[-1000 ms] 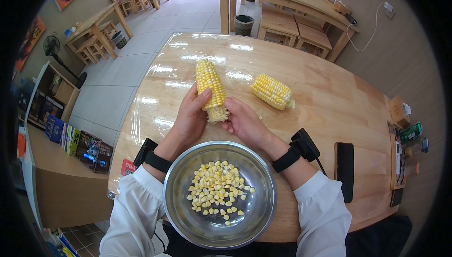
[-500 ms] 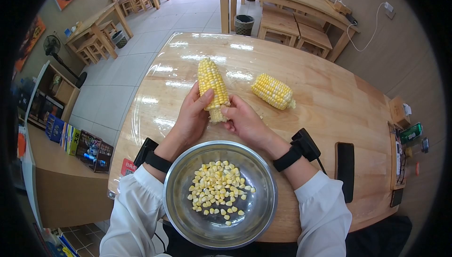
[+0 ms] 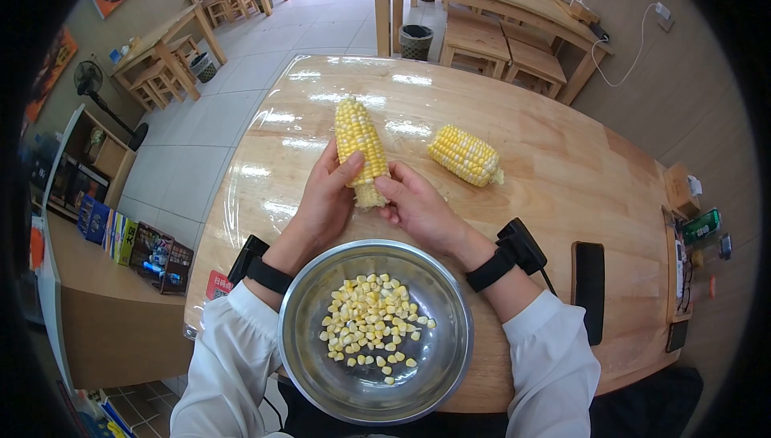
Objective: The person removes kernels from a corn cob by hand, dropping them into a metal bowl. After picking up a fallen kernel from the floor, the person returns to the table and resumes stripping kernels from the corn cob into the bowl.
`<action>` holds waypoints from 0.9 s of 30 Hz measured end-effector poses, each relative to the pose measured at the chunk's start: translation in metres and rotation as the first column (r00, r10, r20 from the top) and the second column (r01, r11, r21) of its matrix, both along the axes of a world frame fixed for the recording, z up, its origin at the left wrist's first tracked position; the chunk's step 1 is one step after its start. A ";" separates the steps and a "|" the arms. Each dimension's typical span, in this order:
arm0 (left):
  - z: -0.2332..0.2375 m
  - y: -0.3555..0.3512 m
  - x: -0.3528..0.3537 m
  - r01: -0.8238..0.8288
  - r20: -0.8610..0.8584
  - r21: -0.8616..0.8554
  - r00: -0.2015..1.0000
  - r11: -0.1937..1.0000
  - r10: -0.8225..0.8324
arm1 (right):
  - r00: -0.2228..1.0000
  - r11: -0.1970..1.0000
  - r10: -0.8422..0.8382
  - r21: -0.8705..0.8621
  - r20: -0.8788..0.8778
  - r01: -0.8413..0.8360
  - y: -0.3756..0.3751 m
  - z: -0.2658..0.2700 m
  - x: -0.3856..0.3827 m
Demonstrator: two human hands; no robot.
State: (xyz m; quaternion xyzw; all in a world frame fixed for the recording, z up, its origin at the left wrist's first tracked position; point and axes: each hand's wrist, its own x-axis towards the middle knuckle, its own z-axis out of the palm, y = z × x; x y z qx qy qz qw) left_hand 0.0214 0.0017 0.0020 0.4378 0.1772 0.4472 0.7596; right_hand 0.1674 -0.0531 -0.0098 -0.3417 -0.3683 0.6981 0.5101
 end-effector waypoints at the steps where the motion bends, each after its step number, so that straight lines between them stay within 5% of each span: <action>1: 0.000 0.000 0.000 -0.002 -0.011 0.028 1.000 1.000 0.002 | 1.000 1.000 0.002 -0.026 -0.013 -0.002 0.000 0.001 0.000; 7: -0.005 0.000 0.004 -0.049 -0.142 0.161 0.987 0.986 0.072 | 0.996 0.997 0.030 -0.065 -0.081 -0.035 0.000 0.008 0.001; 11: -0.006 0.000 0.004 -0.059 -0.109 0.078 0.992 0.995 0.067 | 0.981 0.989 0.090 -0.104 -0.169 -0.109 -0.002 0.008 0.003; 13: -0.006 -0.001 0.005 -0.089 -0.140 0.127 0.984 0.988 0.107 | 0.997 0.996 0.053 -0.078 0.053 -0.049 -0.002 0.015 -0.002; 16: -0.004 0.001 0.003 -0.056 -0.158 0.138 0.984 0.989 0.078 | 0.995 0.999 0.029 -0.035 0.091 -0.026 -0.003 0.010 -0.004; 27: -0.006 0.001 0.001 -0.024 -0.158 0.107 0.987 0.994 0.041 | 0.995 0.995 0.096 -0.012 0.032 -0.096 -0.004 0.007 0.001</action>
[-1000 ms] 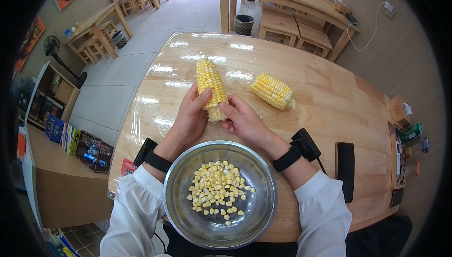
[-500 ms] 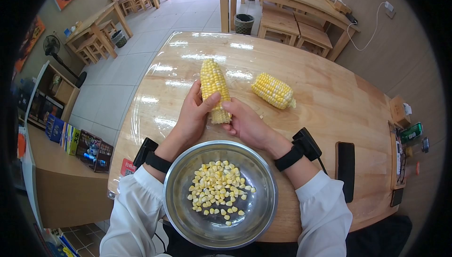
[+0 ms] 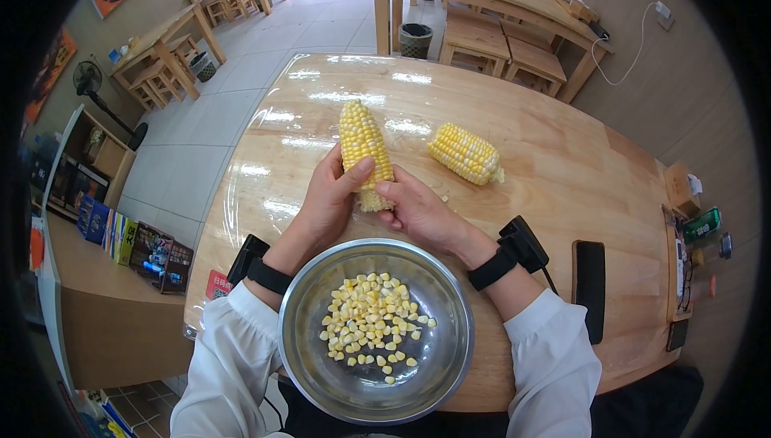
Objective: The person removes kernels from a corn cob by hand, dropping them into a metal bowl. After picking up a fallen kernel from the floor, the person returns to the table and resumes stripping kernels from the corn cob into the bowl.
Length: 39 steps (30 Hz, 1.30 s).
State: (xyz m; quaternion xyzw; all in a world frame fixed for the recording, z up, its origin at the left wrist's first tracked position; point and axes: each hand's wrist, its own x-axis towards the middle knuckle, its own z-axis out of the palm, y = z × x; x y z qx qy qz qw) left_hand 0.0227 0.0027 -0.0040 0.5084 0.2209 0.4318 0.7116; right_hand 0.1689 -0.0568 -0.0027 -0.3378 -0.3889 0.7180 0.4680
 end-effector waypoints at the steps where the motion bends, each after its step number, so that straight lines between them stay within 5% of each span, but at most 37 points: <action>1: -0.001 0.000 0.000 0.008 0.019 -0.011 1.000 1.000 -0.008 | 1.000 1.000 0.008 0.010 0.007 -0.008 0.000 0.000 0.000; 8: 0.000 0.000 0.001 0.019 0.034 -0.017 0.999 1.000 -0.019 | 0.999 0.999 0.039 0.004 -0.024 -0.039 0.001 0.000 0.001; 14: 0.005 0.000 -0.001 0.089 0.173 -0.184 0.983 0.979 -0.057 | 0.995 0.997 0.071 0.003 -0.071 -0.071 0.002 0.001 0.000; 17: 0.008 -0.001 -0.005 0.125 0.164 -0.191 0.982 0.974 -0.094 | 0.997 0.999 0.027 0.034 0.074 -0.030 0.001 -0.001 -0.002; 25: 0.007 0.001 -0.003 0.062 0.226 -0.211 0.974 0.976 -0.013 | 0.987 0.997 0.076 0.039 -0.141 -0.071 0.005 -0.007 0.003; 39: 0.010 -0.003 -0.003 0.095 0.229 -0.182 0.972 0.979 -0.052 | 0.999 0.999 -0.050 0.013 -0.019 0.050 0.001 -0.001 -0.002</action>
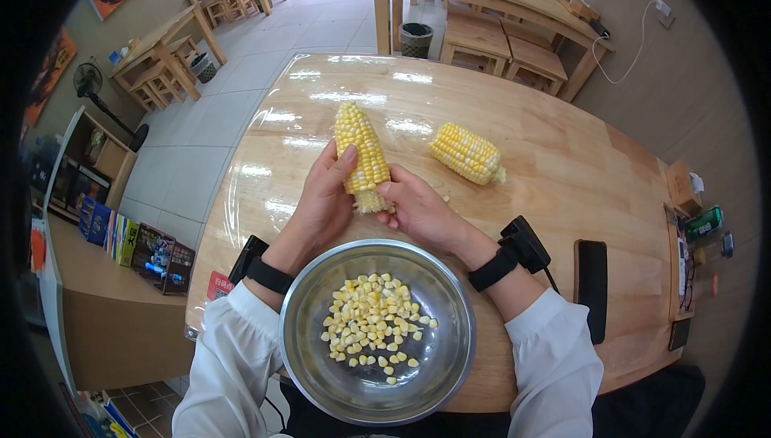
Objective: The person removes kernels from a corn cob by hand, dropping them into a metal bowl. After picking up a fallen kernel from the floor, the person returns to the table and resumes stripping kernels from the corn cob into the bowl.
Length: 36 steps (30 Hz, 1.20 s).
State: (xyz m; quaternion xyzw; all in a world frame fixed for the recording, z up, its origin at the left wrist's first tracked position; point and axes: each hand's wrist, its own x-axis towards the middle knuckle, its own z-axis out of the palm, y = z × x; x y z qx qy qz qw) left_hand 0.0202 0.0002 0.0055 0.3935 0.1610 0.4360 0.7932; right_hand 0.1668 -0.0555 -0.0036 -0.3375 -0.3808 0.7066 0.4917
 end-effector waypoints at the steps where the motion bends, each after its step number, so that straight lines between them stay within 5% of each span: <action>1: 0.001 -0.001 0.000 0.003 0.004 -0.014 1.000 1.000 -0.003 | 1.000 1.000 -0.007 -0.009 0.000 0.007 0.001 -0.001 0.001; 7: -0.006 0.004 0.000 -0.020 -0.041 -0.010 0.999 1.000 0.019 | 0.982 0.992 0.047 -0.105 -0.182 -0.067 0.003 -0.001 0.004; 13: -0.005 0.003 0.001 -0.059 -0.102 0.055 0.993 0.997 0.065 | 0.998 0.999 0.051 -0.011 -0.025 -0.052 0.003 -0.005 0.001; 23: -0.004 0.004 0.000 -0.072 -0.025 -0.027 0.997 0.997 0.071 | 0.983 0.995 0.051 -0.074 -0.175 -0.064 0.003 -0.006 0.002; 25: -0.001 0.002 0.001 -0.056 -0.050 0.012 0.997 0.998 0.056 | 0.998 0.998 0.044 -0.033 -0.044 -0.045 0.002 -0.001 -0.001; 36: -0.001 0.001 0.002 -0.063 -0.053 0.046 0.996 0.997 0.066 | 0.996 0.999 0.029 -0.021 0.082 -0.027 0.002 0.001 -0.002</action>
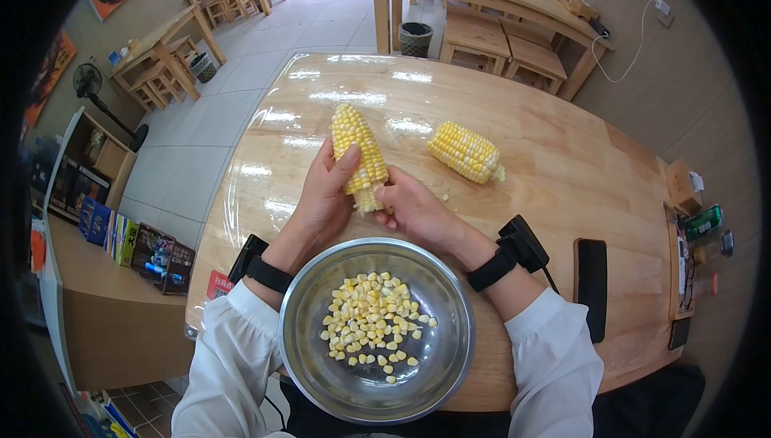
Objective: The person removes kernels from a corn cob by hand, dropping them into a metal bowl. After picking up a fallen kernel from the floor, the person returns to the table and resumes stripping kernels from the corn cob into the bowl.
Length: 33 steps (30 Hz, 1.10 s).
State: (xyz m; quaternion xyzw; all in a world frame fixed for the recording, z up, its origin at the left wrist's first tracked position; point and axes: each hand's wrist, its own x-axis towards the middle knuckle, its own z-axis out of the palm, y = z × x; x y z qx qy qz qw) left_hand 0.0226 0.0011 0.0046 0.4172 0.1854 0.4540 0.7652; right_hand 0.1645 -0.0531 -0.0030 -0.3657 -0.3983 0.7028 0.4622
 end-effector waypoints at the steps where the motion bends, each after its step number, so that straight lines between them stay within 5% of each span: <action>1: 0.000 0.000 0.000 0.001 0.004 -0.009 1.000 1.000 -0.001 | 1.000 1.000 0.021 -0.001 -0.007 -0.021 0.000 0.001 0.000; 5: -0.002 0.001 -0.001 -0.002 -0.024 -0.021 1.000 1.000 0.001 | 0.975 0.999 0.036 -0.016 -0.220 -0.041 -0.003 0.003 0.000; 10: -0.008 0.002 0.000 -0.011 -0.122 0.074 0.992 0.997 0.020 | 0.999 1.000 0.027 0.007 -0.021 -0.027 -0.005 0.004 -0.002; 17: -0.010 0.000 0.003 0.053 -0.127 0.066 0.991 0.996 -0.044 | 1.000 1.000 0.017 0.012 0.020 -0.018 -0.004 0.005 0.001; 23: -0.012 0.003 0.002 0.068 -0.191 0.114 0.981 0.991 -0.045 | 0.998 1.000 -0.009 0.000 -0.063 0.009 -0.005 0.001 0.003; 25: -0.011 0.003 0.003 0.055 -0.094 0.063 0.994 0.996 -0.049 | 0.963 0.994 0.019 -0.099 -0.269 -0.048 -0.005 -0.001 0.008; 29: -0.009 0.003 0.002 0.043 -0.116 0.076 0.993 0.996 -0.034 | 0.971 0.988 0.031 -0.139 -0.237 -0.066 -0.005 0.006 0.007; 31: -0.010 0.003 0.002 0.027 -0.152 0.145 0.988 0.989 -0.005 | 0.999 0.996 0.027 -0.090 0.021 -0.025 -0.005 0.011 0.003; 33: -0.009 0.004 0.001 0.027 -0.154 0.138 0.988 0.990 -0.005 | 0.999 0.996 0.033 -0.078 -0.009 -0.034 -0.004 0.007 0.004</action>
